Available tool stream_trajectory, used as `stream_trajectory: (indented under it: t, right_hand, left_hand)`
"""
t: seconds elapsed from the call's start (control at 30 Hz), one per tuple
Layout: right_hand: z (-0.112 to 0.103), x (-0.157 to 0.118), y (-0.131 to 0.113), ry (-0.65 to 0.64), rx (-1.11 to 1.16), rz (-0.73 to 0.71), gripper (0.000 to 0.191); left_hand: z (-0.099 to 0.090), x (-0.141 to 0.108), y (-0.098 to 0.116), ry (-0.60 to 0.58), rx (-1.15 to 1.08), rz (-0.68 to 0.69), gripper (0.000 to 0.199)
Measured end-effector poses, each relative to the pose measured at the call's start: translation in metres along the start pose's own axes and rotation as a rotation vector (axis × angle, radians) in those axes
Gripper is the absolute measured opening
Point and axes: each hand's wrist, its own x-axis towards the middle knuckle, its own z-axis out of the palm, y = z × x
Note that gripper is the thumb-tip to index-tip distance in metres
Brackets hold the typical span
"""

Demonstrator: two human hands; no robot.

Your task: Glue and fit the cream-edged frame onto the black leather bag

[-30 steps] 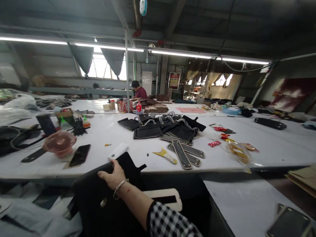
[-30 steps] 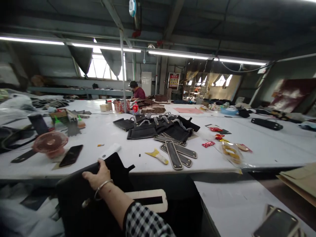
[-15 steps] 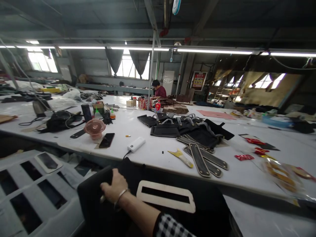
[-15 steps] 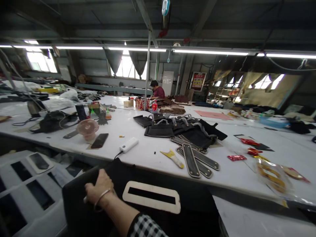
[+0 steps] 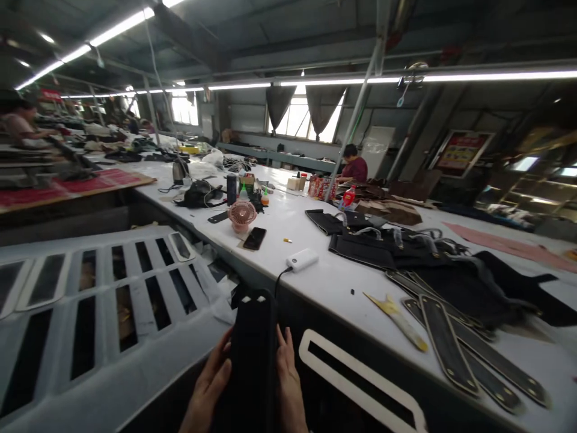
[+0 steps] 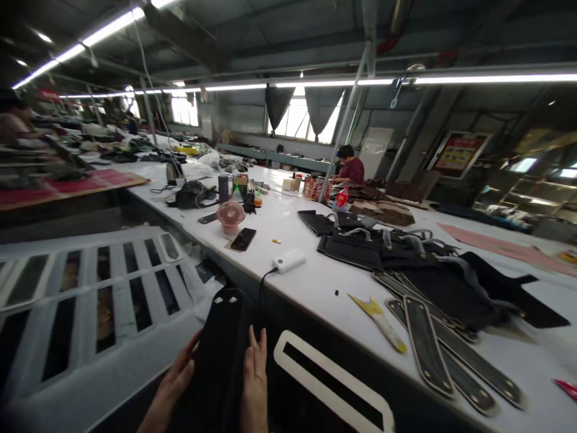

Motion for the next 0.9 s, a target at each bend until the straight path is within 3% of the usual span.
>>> stream_trajectory:
  t: [0.07,0.17,0.33,0.6,0.9]
  right_hand:
    - [-0.005,-0.017,0.006,0.037,-0.015,-0.005,0.059]
    - [-0.008,-0.037,0.0,0.114,-0.046,-0.165,0.053]
    - [-0.007,-0.041,-0.023,0.173,-0.308,-0.375,0.051]
    - [-0.001,-0.034,-0.054,0.112,-0.251,-0.306,0.036]
    - [0.004,-0.039,-0.04,0.242,-0.191,-0.293,0.037]
  left_hand:
    - [0.009,-0.012,-0.005,0.009,0.053,0.031,0.063]
    - [0.019,-0.018,-0.011,-0.02,0.122,0.053,0.058]
    - [0.015,-0.018,-0.011,-0.084,0.193,0.128,0.05]
    - [0.023,-0.015,0.007,-0.077,0.504,0.415,0.038]
    - [0.037,-0.027,-0.003,0.041,0.408,0.301,0.034]
